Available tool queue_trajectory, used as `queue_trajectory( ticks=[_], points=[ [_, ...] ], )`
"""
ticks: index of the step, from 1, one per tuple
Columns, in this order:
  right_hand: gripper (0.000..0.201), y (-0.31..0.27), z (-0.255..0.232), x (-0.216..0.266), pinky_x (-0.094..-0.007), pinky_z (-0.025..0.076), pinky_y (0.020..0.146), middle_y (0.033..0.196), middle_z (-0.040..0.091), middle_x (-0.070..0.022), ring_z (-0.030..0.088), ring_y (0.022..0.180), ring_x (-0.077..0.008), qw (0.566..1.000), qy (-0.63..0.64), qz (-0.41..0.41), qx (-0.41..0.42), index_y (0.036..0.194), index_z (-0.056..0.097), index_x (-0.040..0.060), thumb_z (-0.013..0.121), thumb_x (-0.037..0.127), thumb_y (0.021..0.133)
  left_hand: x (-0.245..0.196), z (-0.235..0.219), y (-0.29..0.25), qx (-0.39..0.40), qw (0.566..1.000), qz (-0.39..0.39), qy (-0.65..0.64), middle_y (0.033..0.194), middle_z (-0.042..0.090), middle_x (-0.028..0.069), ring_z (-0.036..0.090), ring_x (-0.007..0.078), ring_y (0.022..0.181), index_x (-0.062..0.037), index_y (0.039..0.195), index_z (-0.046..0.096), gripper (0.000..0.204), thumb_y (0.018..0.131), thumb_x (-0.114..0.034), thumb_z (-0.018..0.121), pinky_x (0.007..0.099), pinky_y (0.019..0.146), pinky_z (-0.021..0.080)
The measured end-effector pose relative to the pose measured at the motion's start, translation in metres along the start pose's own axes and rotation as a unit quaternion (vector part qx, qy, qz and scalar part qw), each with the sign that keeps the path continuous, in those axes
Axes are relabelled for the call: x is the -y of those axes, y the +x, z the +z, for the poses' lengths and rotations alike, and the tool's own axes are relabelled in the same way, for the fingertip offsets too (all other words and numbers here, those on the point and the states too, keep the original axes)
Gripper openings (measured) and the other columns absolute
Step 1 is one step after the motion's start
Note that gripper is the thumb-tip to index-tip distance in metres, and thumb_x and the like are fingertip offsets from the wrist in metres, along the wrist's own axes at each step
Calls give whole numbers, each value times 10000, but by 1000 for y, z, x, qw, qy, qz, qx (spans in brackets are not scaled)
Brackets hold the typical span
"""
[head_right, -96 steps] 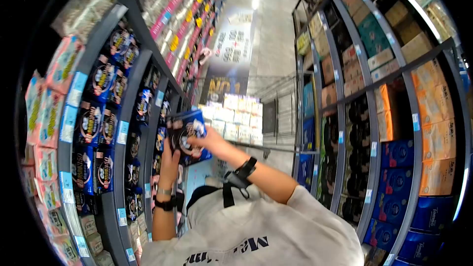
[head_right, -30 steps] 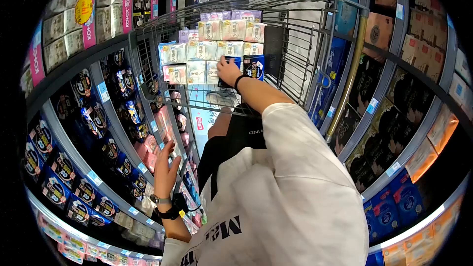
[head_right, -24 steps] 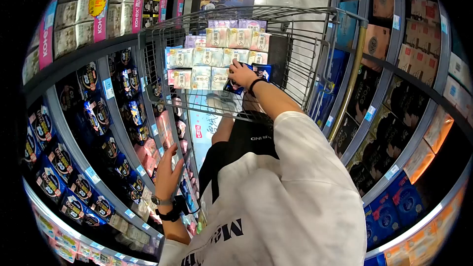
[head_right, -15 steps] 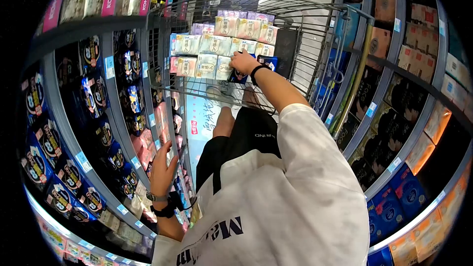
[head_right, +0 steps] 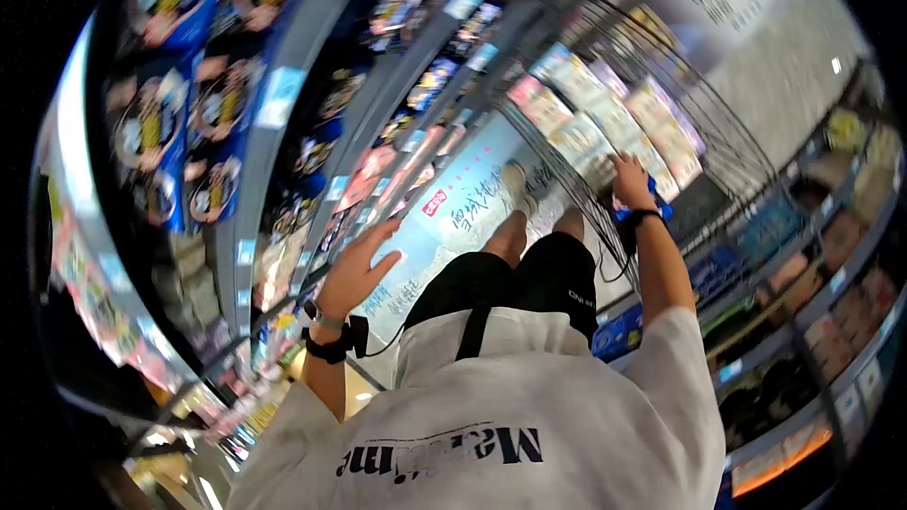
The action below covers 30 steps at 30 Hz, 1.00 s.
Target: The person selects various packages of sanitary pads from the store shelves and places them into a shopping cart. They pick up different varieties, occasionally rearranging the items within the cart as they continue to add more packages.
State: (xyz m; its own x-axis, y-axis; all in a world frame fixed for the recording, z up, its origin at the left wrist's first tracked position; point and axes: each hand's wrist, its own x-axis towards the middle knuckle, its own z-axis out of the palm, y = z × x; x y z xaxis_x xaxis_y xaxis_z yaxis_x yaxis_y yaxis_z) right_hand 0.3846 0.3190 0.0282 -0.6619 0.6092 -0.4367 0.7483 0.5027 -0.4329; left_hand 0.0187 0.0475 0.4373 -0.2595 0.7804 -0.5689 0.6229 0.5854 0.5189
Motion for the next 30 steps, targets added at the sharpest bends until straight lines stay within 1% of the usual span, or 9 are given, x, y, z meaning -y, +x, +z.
queue_trajectory(
  ticks=[3,6,10,11,15,19,22,23,30],
  points=[
    [522,21,-3,3,-412,523,914,1118,680,-213,667,1055,-373,980,190,-12,-53,1370,561,82,651,101,857,6,-34,-20,-183,983,21,18,1162,685,183,670,356,1051,-14,1215,630,297,940,-125,642,408,883,534],
    [425,27,-65,57,-338,537,667,957,718,-156,707,700,-239,926,367,75,49,1345,582,58,633,118,928,15,-59,-48,-398,916,24,-26,1018,706,149,682,309,971,-5,1056,671,157,917,-50,614,377,875,520],
    [349,33,-142,160,-339,549,753,1024,713,-147,702,844,-213,926,376,-34,-22,1326,590,48,600,121,985,50,-89,-71,-628,768,68,-110,1191,627,131,612,231,1038,1,1226,564,329,911,-45,648,356,923,483],
    [347,32,-160,191,-337,550,779,1051,711,-147,699,890,-207,916,396,-59,-30,1327,588,46,599,129,990,49,-102,-72,-637,758,74,-120,1345,548,151,578,221,1132,-5,1395,436,453,975,-63,596,348,979,459],
    [344,8,-238,334,-286,521,791,1090,707,-73,652,934,-135,878,414,-230,-67,1310,599,42,623,74,968,75,-142,-62,-671,698,125,-218,1392,532,160,568,229,1191,5,1424,441,518,950,-70,637,347,951,491],
    [414,-39,-316,453,-304,532,834,1157,716,-84,680,1042,-177,862,314,-395,-40,1313,610,42,696,75,909,80,-183,-50,-616,740,120,-242,1200,671,162,657,251,1045,59,1321,545,496,932,-196,717,339,909,514],
    [454,-38,-329,488,-326,533,887,1209,702,-110,680,1099,-220,833,377,-399,-70,1318,610,45,729,75,881,87,-205,-41,-627,735,157,-203,1060,728,167,672,228,946,51,1138,666,392,889,-235,765,339,878,500],
    [454,-40,-328,497,-326,533,887,1209,702,-110,680,1099,-220,833,370,-405,-70,1318,610,45,729,75,881,91,-206,-44,-616,758,126,-173,964,672,47,558,112,850,52,1091,656,316,918,-196,747,272,766,462],
    [499,-61,-323,553,-356,531,923,1280,642,-127,652,1148,-264,857,209,-458,-111,1337,591,57,747,86,864,112,-196,-80,-580,727,200,-308,1104,692,101,647,166,989,55,1211,623,331,913,-49,723,303,894,507]
  ],
)
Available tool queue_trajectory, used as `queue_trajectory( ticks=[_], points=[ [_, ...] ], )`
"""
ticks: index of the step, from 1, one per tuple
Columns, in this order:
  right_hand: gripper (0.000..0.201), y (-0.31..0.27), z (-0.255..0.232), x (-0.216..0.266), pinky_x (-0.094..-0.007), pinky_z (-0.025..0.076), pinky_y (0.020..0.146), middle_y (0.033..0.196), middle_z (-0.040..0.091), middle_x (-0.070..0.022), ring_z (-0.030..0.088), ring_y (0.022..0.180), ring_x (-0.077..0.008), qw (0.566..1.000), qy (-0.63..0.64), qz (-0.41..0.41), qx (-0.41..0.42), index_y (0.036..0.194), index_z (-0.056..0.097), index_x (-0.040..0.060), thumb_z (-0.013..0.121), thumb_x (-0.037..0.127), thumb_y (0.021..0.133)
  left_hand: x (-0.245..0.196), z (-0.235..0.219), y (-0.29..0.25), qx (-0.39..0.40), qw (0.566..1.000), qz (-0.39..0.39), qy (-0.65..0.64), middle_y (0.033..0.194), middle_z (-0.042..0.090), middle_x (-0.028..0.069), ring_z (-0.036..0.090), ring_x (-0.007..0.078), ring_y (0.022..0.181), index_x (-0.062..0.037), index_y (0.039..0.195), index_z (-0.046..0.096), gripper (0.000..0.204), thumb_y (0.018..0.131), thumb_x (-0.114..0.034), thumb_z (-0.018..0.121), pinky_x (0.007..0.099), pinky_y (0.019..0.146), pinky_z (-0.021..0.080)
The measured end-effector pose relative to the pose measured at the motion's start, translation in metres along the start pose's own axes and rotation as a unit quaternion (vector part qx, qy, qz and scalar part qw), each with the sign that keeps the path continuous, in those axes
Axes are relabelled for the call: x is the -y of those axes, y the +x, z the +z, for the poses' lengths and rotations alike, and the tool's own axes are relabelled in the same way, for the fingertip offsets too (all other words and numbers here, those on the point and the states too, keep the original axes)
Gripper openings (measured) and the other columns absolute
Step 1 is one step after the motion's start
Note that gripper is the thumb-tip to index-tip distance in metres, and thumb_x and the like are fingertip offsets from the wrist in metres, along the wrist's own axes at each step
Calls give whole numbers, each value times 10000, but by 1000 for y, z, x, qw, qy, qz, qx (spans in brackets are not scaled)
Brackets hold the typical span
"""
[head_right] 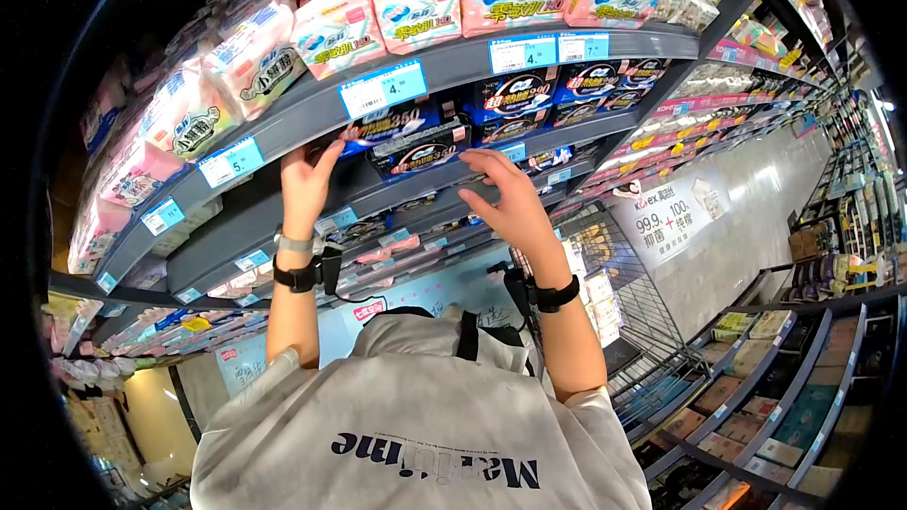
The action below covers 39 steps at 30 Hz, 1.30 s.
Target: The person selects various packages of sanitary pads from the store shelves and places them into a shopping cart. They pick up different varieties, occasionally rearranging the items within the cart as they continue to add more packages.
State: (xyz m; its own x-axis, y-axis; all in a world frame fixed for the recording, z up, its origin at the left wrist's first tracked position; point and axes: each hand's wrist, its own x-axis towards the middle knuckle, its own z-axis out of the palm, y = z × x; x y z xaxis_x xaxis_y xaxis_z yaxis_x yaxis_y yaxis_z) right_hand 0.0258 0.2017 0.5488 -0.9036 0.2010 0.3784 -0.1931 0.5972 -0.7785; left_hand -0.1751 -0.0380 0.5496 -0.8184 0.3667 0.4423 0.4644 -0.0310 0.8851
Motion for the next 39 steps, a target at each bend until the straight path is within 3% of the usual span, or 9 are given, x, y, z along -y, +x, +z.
queue_trajectory(
  ticks=[5,7,8,11,16,24,28,35,39],
  points=[
    [541,5,25,-16,-305,554,811,1267,639,-142,676,1019,-209,993,62,51,-82,1407,529,58,697,38,893,9,-14,-26,81,993,-55,-60,1056,658,88,601,126,907,52,1213,584,329,924,-53,703,252,850,491],
    [577,6,35,-14,-292,554,793,1249,641,-139,668,986,-179,987,114,92,-69,1439,493,61,678,14,894,21,1,-34,57,998,8,17,1077,649,110,615,164,989,40,1185,579,309,919,-59,699,301,897,496],
    [615,9,39,-13,-279,554,774,1230,642,-135,661,953,-148,976,165,129,-62,1471,457,64,659,-10,895,16,5,-37,98,995,19,8,1175,624,72,599,146,1057,46,1287,523,388,946,-64,672,282,945,473],
    [667,13,53,-9,-269,551,774,1200,634,-119,646,943,-118,979,145,119,-83,1502,411,64,631,-51,883,5,21,-35,122,990,64,-4,1396,603,154,593,222,1206,10,1181,535,276,932,-43,641,329,1018,444],
    [840,17,65,-20,-288,566,789,1242,619,-165,680,1006,-218,991,56,76,-90,1514,381,67,814,14,797,-1,28,-41,108,992,67,6,1425,570,162,581,305,1238,0,1132,518,238,928,-42,633,345,1042,424],
    [1054,27,67,-34,-321,561,855,1186,658,-172,682,1011,-217,983,85,121,-112,1568,221,32,861,10,731,13,32,-42,73,995,70,15,1385,560,175,583,320,1201,0,1107,583,272,892,-109,709,357,997,449],
    [974,28,73,-54,-303,541,879,1199,654,-145,653,1039,-180,967,178,133,-128,1509,290,-59,866,6,727,19,34,-43,73,997,21,-6,1375,568,186,598,316,1177,9,1106,625,311,863,-135,757,360,967,469],
    [628,27,61,-38,-276,545,839,1159,672,-116,664,1001,-155,978,123,134,-102,1313,541,-50,832,-14,758,14,21,-37,96,986,88,107,1311,589,240,620,399,1148,-4,1082,725,399,765,-215,847,402,963,494],
    [584,21,60,-19,-279,558,829,1172,679,-108,676,969,-139,960,244,102,-90,1291,559,-36,826,-6,773,0,10,-33,45,981,155,110,1204,636,211,635,351,1128,23,1033,733,371,718,-116,873,390,962,491]
  ],
)
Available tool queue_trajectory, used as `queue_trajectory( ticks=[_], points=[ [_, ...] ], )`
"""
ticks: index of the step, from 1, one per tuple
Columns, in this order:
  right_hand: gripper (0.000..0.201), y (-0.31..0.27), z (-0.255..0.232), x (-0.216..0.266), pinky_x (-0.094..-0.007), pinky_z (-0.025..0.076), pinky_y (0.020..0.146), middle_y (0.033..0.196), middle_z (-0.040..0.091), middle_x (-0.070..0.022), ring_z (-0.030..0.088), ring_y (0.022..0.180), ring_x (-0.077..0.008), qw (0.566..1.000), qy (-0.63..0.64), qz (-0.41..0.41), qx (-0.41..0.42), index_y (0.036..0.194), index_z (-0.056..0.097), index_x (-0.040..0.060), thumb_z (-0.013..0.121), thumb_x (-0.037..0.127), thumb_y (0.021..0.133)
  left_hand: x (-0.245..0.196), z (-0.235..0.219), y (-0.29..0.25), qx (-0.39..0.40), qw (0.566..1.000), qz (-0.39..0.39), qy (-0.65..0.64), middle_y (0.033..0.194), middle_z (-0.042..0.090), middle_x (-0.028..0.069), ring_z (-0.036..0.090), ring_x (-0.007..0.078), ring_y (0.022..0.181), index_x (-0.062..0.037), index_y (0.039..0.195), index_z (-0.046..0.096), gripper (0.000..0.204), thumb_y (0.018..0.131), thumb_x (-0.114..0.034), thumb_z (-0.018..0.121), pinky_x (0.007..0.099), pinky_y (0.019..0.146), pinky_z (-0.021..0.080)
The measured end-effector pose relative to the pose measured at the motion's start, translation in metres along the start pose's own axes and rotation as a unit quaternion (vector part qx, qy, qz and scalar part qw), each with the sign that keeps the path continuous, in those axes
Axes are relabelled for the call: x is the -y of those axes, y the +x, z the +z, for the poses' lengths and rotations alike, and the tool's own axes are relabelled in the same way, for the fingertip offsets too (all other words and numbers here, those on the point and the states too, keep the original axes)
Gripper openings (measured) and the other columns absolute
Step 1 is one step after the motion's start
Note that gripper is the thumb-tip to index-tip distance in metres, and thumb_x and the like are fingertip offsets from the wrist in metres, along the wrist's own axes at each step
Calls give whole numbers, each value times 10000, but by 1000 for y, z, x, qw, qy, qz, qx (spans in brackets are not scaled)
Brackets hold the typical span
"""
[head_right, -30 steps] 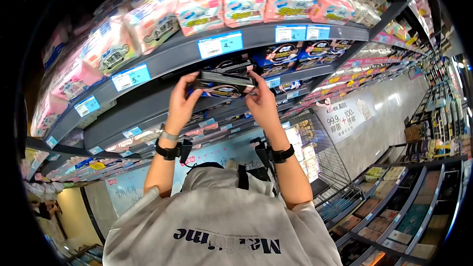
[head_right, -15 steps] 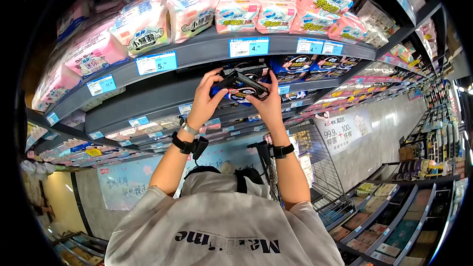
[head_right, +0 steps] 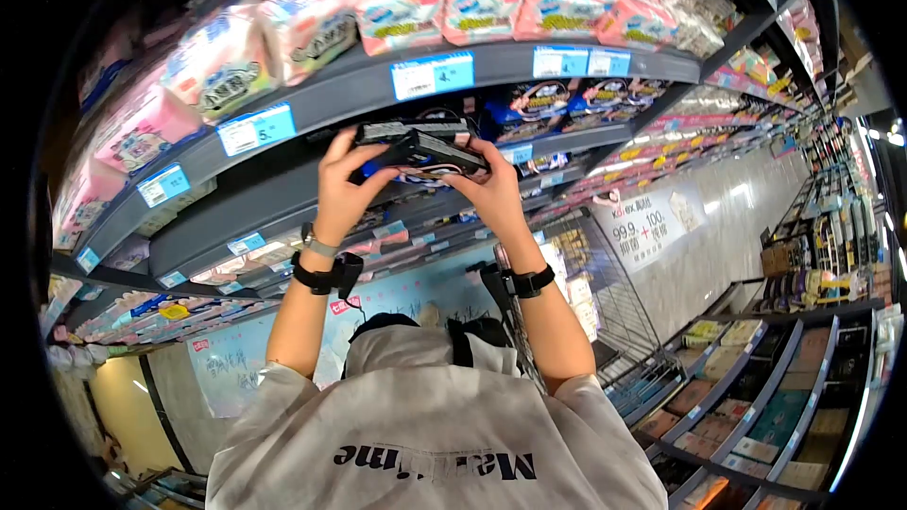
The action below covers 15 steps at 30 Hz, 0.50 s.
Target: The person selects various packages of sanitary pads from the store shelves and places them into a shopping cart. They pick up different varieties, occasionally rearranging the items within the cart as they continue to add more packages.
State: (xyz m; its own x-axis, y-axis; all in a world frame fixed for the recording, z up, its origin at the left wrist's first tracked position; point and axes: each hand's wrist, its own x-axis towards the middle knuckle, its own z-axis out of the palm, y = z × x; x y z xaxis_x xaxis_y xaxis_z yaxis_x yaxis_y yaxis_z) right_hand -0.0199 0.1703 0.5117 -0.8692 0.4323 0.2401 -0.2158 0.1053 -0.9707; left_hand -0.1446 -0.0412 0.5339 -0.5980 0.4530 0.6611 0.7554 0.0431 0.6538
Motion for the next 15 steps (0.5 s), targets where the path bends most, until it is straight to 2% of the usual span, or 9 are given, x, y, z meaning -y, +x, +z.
queue_trajectory(
  ticks=[2,4,6,8,9,10,13,14,15],
  points=[
    [580,-10,1,11,-281,562,837,1171,673,-106,668,993,-141,1000,-15,1,-9,1305,557,-18,814,-17,785,-16,-6,2,12,999,2,-43,1182,640,186,649,328,1095,49,1012,731,360,693,-57,861,374,934,499],
    [598,-19,-2,17,-274,558,854,1183,660,-105,658,1017,-146,998,-62,-28,-4,1322,550,0,811,-23,785,-28,-8,-2,17,1000,19,-11,1180,638,185,653,330,1062,52,1005,731,376,660,-33,855,374,918,501],
    [634,-31,-10,13,-296,554,882,1231,634,-114,632,1082,-160,1000,-11,-16,3,1346,539,20,820,-4,779,-26,-4,-12,14,1000,21,5,1180,634,197,654,338,1030,53,1003,732,400,630,-27,855,377,904,502],
    [652,-40,-31,-5,-308,553,906,1257,619,-116,614,1122,-167,998,-14,42,35,1371,521,31,808,-14,787,-24,4,-22,34,999,20,-2,1225,617,205,654,307,1023,84,992,717,375,647,4,843,366,896,508],
    [707,-46,-40,-2,-304,540,935,1315,582,-116,584,1171,-163,993,70,75,64,1416,483,42,808,-10,790,-26,11,-26,25,999,-13,-37,1221,627,195,658,311,1040,62,998,729,369,654,-2,845,365,906,512],
    [767,-53,-49,-3,-303,532,948,1366,544,-108,551,1215,-155,991,79,78,71,1459,437,47,811,-2,791,-28,19,-30,18,996,-48,-73,1217,638,186,663,315,1057,41,1005,741,364,660,-7,847,364,916,516],
    [800,-79,-77,3,-307,508,974,1393,517,-91,533,1233,-143,988,102,103,50,1489,405,50,810,15,800,-33,52,-39,68,977,-111,-172,1296,595,165,657,256,1061,76,1057,711,386,699,8,840,338,924,510],
    [774,-88,-86,4,-308,494,987,1379,530,-77,539,1221,-136,991,101,75,41,1477,405,51,801,23,812,-36,64,-40,85,958,-152,-228,1316,577,157,653,237,1061,82,1082,702,398,715,10,838,328,928,508],
    [748,-95,-95,5,-310,481,999,1365,543,-63,544,1209,-128,994,99,47,32,1465,405,52,793,32,825,-32,76,-45,125,963,-135,-195,1372,538,151,637,209,1087,83,1121,663,419,757,-32,837,320,948,499]
  ],
)
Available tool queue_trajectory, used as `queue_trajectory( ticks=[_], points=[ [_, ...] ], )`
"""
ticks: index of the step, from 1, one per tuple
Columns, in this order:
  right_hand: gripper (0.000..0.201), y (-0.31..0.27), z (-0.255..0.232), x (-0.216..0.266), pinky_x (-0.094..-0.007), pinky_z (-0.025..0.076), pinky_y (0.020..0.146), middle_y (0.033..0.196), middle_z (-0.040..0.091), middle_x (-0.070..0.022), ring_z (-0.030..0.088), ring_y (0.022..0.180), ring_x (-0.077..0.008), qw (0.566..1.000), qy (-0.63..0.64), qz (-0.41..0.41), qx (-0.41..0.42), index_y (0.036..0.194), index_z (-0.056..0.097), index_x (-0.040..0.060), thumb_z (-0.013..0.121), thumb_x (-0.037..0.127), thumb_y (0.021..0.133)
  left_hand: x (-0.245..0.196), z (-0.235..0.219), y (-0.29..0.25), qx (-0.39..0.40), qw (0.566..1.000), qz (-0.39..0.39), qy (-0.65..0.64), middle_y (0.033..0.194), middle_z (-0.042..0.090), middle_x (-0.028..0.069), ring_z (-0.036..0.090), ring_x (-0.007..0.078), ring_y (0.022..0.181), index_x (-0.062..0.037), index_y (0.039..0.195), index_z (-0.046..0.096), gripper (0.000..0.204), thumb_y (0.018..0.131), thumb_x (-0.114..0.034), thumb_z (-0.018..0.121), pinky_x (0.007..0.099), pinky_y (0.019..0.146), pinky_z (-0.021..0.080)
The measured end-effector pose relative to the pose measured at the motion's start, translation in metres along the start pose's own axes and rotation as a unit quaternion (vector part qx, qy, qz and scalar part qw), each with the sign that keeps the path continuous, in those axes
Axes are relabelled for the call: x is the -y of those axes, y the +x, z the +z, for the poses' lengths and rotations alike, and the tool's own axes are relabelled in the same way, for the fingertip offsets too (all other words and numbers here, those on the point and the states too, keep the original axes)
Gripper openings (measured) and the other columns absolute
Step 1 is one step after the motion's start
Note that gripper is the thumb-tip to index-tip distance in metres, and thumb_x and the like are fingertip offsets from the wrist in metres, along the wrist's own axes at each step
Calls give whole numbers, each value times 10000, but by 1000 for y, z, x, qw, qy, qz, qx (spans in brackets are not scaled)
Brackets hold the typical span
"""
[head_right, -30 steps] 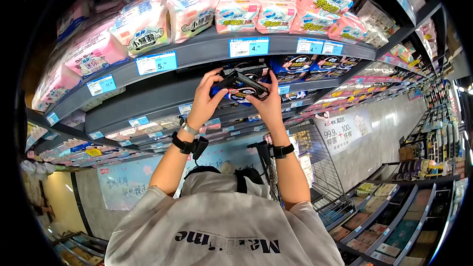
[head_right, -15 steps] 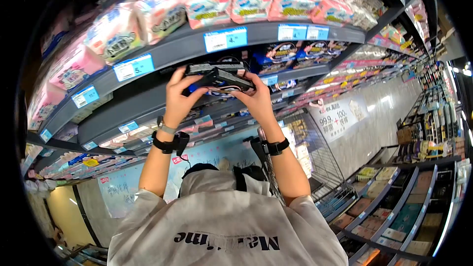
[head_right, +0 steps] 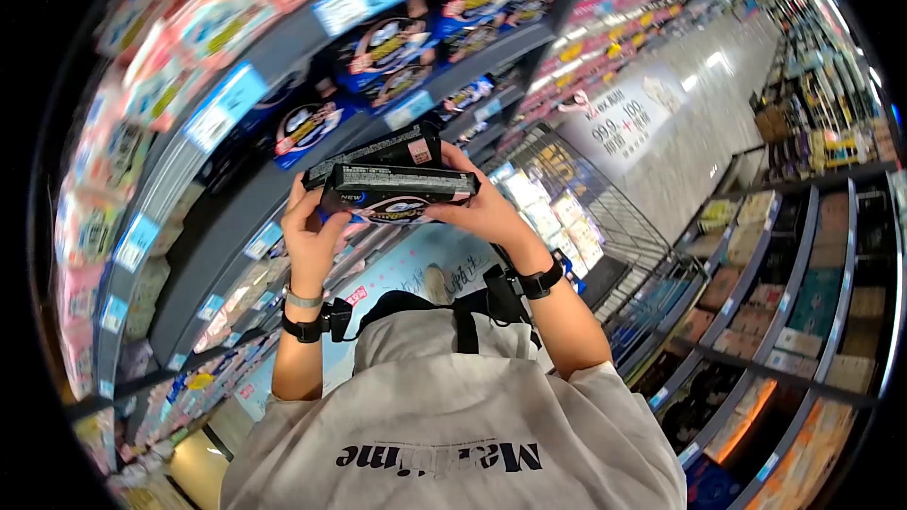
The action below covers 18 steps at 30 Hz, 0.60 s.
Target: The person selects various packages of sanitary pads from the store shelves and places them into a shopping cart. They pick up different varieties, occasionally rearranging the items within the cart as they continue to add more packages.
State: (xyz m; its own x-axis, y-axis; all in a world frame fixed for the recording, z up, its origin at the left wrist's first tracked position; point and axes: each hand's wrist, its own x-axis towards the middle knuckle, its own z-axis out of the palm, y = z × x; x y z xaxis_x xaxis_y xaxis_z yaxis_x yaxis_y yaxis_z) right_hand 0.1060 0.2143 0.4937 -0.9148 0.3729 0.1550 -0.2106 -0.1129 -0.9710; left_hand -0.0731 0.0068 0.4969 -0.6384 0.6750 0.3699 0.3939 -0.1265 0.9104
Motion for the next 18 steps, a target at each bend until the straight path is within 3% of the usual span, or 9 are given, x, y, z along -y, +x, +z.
queue_trajectory(
  ticks=[3,4,5,8,9,11,13,16,18],
  points=[
    [670,-31,-32,15,-304,461,1006,1315,580,-42,550,1186,-110,994,64,63,-57,1418,416,53,773,51,851,3,44,9,119,991,-50,-44,1411,515,160,614,204,1143,67,1162,608,469,780,-83,835,324,979,487],
    [609,-41,-43,15,-291,471,981,1232,625,-24,568,1145,-104,990,85,65,-91,1370,426,49,761,51,861,8,62,9,163,979,-92,-78,1408,511,142,570,196,1163,37,1407,477,696,817,-134,805,338,1037,437],
    [628,-51,-62,8,-284,484,954,1189,642,-15,588,1104,-102,991,50,68,-103,1381,422,39,768,51,857,10,79,10,179,975,-101,-83,1408,511,142,570,196,1163,37,1407,477,696,817,-134,805,338,1037,437],
    [592,-83,-105,7,-273,508,899,1124,671,-37,619,1030,-101,979,-13,115,-171,1361,461,17,767,27,854,-2,133,29,264,962,-45,-55,1581,338,119,505,199,1298,11,1469,428,771,812,-147,799,351,1095,419],
    [553,-95,-118,7,-271,510,893,1082,684,-50,627,1000,-102,966,-8,148,-210,1334,492,2,760,9,851,6,149,29,268,961,-63,-37,1600,324,137,442,248,1395,-28,1415,493,684,809,-136,790,375,1125,399],
    [550,-117,-155,0,-269,510,884,1061,689,-58,630,983,-102,953,-83,167,-237,1338,495,-4,759,14,855,19,176,32,286,957,-10,52,1617,300,143,433,303,1414,-54,1320,554,557,814,-122,777,410,1112,414],
    [446,-149,-210,-50,-271,500,878,1051,690,-34,614,984,-107,949,-87,142,-267,1282,574,10,757,80,882,12,199,33,305,950,-40,49,1628,277,148,412,345,1434,-57,1241,577,450,826,-88,746,440,1110,415],
    [361,-201,-287,-115,-285,491,854,1046,688,-13,599,949,-107,913,-88,258,-304,1185,653,22,778,179,885,10,224,25,332,938,-94,44,1612,308,154,412,337,1435,-58,1260,580,428,843,-39,675,444,1124,405],
    [379,-234,-326,-174,-285,484,827,1000,696,-7,598,901,-103,898,-91,297,-311,1144,685,24,805,253,867,11,232,18,344,930,-114,62,1603,321,164,434,342,1418,-56,1253,589,426,844,-51,706,432,1108,416]
  ],
)
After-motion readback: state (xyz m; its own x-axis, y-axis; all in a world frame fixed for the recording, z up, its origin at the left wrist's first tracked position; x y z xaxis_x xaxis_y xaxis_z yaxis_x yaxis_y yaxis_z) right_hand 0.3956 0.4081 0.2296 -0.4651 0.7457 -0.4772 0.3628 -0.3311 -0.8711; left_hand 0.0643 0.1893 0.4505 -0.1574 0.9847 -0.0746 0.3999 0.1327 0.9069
